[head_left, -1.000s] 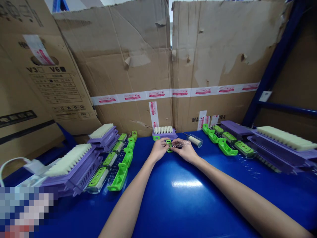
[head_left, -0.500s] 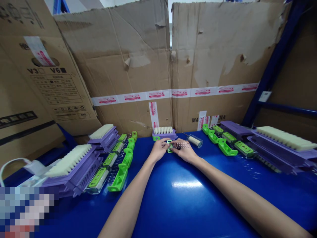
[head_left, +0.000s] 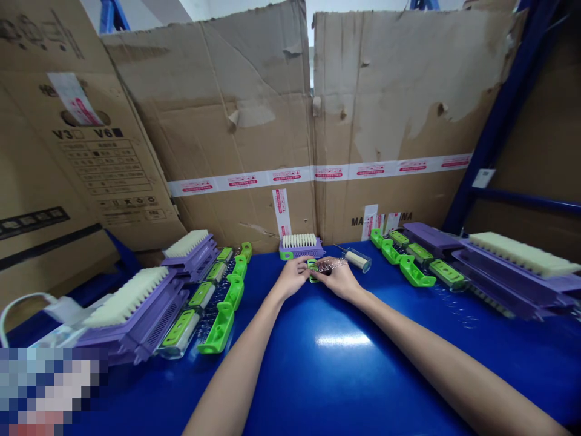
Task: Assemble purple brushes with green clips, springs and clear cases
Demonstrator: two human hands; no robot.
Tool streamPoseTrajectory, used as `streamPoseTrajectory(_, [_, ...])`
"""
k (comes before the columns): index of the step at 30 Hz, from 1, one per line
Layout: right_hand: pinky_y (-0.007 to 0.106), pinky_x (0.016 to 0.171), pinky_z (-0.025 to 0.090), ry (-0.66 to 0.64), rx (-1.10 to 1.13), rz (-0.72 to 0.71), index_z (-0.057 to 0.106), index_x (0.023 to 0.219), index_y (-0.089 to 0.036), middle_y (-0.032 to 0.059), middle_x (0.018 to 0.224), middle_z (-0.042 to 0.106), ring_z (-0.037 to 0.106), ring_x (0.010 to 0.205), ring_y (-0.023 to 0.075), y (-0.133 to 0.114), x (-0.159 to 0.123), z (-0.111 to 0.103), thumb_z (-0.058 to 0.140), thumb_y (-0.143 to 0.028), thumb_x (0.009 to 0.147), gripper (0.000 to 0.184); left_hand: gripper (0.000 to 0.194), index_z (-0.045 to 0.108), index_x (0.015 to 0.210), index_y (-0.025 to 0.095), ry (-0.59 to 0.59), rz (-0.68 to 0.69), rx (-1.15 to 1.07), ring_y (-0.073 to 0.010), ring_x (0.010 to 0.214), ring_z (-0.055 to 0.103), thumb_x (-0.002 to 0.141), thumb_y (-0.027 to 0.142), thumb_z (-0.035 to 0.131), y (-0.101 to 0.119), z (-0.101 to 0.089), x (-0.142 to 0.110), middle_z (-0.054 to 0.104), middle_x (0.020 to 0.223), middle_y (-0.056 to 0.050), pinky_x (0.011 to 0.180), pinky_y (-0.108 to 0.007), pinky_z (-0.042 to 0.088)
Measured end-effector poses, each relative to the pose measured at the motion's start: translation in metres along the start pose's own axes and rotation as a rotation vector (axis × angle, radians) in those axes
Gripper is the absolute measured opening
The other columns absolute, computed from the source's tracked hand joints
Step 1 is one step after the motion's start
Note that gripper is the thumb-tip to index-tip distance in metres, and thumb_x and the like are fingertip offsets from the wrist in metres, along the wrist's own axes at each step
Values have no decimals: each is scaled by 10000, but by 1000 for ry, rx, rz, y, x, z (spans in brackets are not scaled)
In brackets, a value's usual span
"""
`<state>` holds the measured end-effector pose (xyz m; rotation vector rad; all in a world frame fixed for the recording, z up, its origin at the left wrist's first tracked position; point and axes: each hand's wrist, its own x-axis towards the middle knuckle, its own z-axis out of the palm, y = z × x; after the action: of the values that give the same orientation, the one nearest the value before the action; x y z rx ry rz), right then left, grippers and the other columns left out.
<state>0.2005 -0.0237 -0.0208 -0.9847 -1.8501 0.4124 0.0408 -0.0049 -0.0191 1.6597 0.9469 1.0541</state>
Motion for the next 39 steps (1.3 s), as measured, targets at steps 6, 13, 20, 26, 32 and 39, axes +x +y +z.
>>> streamPoseTrajectory(6, [326,682,505,-53,36,-46,703,786,-221,45,857,717,657,772,224,-1,0,-4,608,-234,758,99,369,621,1061,113,65,-13,-5,-130,675,625,696,66,601,-2,4,1,671,686,-17,662,-232,484])
streamPoseTrajectory(13, [332,756,506,-32,60,-55,691,833,-214,50,891,715,663,802,215,-1,0,-4,603,-226,745,125,368,628,1071,100,65,-18,9,-132,660,605,703,84,612,1,3,0,662,686,-23,677,-246,472])
streamPoseTrajectory(20, [290,652,485,-15,75,19,649,764,-199,40,770,696,648,717,198,-4,-1,-2,618,-294,756,100,393,629,1087,107,-19,-7,16,-119,641,581,694,105,639,2,-2,0,634,664,-2,699,-250,459])
streamPoseTrajectory(26, [293,660,485,-128,-38,-26,671,808,-189,40,772,702,646,685,201,-5,-1,-9,597,-218,752,97,407,628,1081,92,-13,-26,15,-127,674,593,676,64,616,3,0,0,653,700,-22,697,-244,457])
streamPoseTrajectory(32, [289,778,487,-151,-65,-122,679,840,-187,45,889,711,659,847,200,-6,1,-12,543,-179,797,143,410,619,1103,87,-13,-44,13,-132,684,591,693,94,623,3,-1,0,652,700,-24,695,-250,455])
streamPoseTrajectory(39, [277,742,478,-137,-79,-96,674,804,-179,52,899,707,657,804,184,-4,1,-9,562,-196,803,114,484,598,1131,84,-48,-58,-6,-93,614,539,649,43,608,4,-2,0,598,660,15,642,-220,426])
